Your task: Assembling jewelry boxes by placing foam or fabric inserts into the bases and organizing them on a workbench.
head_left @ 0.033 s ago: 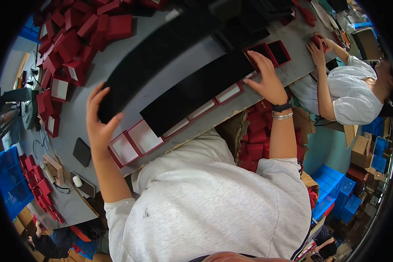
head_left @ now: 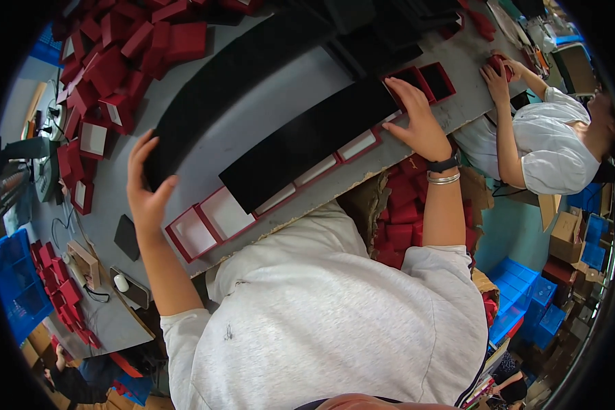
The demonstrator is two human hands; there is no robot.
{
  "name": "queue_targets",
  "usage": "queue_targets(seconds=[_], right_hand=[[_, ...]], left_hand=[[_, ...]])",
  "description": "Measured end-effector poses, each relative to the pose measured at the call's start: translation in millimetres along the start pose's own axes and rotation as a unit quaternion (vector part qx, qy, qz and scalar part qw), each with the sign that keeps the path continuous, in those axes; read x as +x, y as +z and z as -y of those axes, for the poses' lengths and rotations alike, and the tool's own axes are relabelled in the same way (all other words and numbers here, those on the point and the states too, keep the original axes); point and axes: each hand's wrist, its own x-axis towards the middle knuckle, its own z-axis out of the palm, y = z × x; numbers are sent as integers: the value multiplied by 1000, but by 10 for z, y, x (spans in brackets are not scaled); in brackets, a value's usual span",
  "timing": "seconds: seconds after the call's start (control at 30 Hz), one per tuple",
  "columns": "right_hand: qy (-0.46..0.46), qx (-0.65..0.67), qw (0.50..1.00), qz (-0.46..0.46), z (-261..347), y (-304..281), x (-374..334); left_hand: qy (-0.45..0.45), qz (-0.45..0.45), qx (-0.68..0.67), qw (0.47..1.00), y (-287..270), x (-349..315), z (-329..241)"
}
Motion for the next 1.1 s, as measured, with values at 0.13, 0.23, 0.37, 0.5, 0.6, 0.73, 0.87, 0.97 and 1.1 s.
queue_targets(seconds=[0.13,0.23,0.37,0.5,0.6,0.73,0.87,0.97,1.1], right_hand=[[-22,-91,990,109,14,-42,173],[-69,-202,966,148,27,47,313],[-89,-233,946,207,119,45,466],[-78,-187,953,227,124,25,484],[-87,-169,954,232,154,-95,482],[-71,-166,953,243,154,-248,472],[-61,-180,956,222,9,-246,434],[-54,-163,958,228,-92,-160,428],[-33,-150,956,249,-108,-125,434]], left_hand=[[-13,3,175,985,-503,5,448],[-69,41,374,924,-680,-32,662],[-2,34,402,915,-325,-48,376],[55,193,275,940,695,-237,-489],[45,233,321,917,1052,-287,-634],[35,238,305,922,1116,-376,-631],[53,211,291,932,1065,-419,-729],[44,222,293,929,1024,-420,-728],[34,254,309,916,1068,-455,-638]])
